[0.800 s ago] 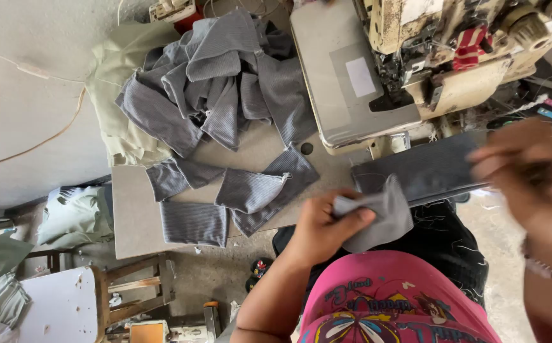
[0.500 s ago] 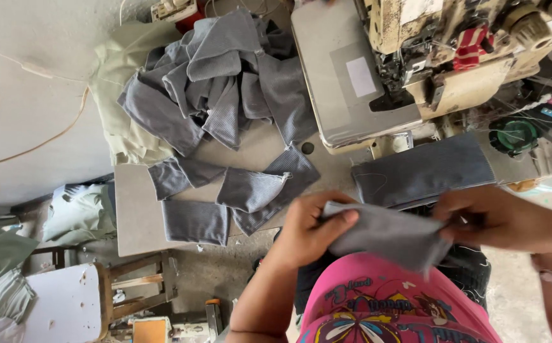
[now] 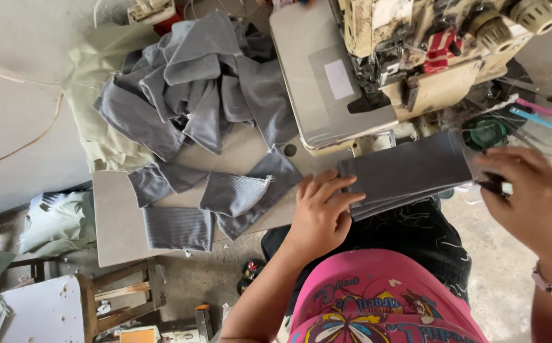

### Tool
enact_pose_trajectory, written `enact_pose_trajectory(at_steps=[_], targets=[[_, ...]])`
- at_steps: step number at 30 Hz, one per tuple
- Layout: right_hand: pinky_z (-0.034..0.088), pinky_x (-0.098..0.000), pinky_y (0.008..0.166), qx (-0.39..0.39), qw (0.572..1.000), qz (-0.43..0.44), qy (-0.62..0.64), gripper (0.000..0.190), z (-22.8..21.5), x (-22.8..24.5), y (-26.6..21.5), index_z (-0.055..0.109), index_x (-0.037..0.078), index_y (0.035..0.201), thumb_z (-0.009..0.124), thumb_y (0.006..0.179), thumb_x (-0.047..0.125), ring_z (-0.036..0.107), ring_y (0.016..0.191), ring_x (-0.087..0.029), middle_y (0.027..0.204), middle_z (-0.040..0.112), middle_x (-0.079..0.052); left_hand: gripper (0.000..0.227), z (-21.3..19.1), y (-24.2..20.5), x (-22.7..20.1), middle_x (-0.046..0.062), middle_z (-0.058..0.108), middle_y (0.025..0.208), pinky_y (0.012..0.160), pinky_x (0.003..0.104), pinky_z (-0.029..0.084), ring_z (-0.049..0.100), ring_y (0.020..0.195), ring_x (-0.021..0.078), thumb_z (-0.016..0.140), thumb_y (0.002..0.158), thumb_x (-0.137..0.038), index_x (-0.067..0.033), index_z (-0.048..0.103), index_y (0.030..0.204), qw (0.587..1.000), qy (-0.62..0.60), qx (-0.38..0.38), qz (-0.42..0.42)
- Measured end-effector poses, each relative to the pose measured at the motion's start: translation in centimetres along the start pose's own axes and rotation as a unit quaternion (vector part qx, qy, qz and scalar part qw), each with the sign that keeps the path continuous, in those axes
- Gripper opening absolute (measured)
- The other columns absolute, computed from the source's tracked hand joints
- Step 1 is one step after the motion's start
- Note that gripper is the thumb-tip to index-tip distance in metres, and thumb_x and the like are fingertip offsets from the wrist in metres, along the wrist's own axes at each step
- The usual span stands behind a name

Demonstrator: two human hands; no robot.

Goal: Folding and stacking small pieces of grey fabric at a sewing workstation

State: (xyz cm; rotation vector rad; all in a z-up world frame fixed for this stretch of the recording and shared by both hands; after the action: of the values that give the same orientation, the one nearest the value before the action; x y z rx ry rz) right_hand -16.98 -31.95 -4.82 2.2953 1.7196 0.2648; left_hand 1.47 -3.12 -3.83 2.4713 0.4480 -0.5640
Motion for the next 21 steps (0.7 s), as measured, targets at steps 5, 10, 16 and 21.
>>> enact_pose_trajectory(at_steps=[5,10,16,21], targets=[[0.047,-0.0208,0.045,0.004,0.994,-0.018,0.108,0.033,1.2,3.6,2.1,0.077,0.019,0.126,0.076,0.094,0.028,0.060,0.058,-0.007,0.115,0.074,-0.003,0.019,0.0,0.1,-0.3,0.003,0.066,0.124,0.106,0.053,0.042,0.062,0.122,0.0302,0.073,0.094,-0.027,-0.0192,0.072,0.112,0.999,0.037,-0.032,-0.004],[0.058,-0.0321,0.056,0.070,0.989,-0.065,0.112,0.033,2.2,6.3,3.1,0.075,0.019,0.118,0.072,0.085,0.023,0.072,0.075,-0.016,0.115,0.067,0.005,0.010,0.9,-0.4,0.1,0.001,0.066,0.122,0.104,0.052,0.043,0.061,0.120,0.0301,0.074,0.095,-0.025,-0.0175,0.073,0.101,0.999,0.044,-0.015,-0.006],[0.053,-0.0341,0.054,0.037,0.986,-0.157,0.053,0.022,2.7,7.0,2.2,0.072,0.019,0.106,0.067,0.086,0.011,0.063,0.060,-0.018,0.108,0.067,0.002,0.012,1.6,-0.8,0.7,-0.001,0.068,0.119,0.103,0.052,0.044,0.063,0.113,0.0282,0.077,0.092,-0.027,-0.0203,0.073,0.101,0.999,0.044,-0.024,-0.019],[0.041,-0.0280,0.048,-0.006,0.982,-0.169,0.082,0.019,4.6,6.6,1.4,0.069,0.010,0.109,0.059,0.095,0.000,0.045,0.047,-0.011,0.110,0.068,-0.011,0.013,1.5,-0.9,0.8,-0.002,0.069,0.120,0.104,0.050,0.044,0.064,0.115,0.0267,0.079,0.092,-0.027,-0.0215,0.074,0.103,0.998,0.024,-0.044,-0.030]])
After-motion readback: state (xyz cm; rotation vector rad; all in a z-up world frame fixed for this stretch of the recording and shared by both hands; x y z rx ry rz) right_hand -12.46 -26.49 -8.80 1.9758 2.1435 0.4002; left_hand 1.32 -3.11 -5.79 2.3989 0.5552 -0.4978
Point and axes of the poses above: each hand's wrist, its own y-axis towards the middle knuckle, its own z-axis out of the palm, x = y × z, the point moved 2 cm from there along y, towards the middle knuckle
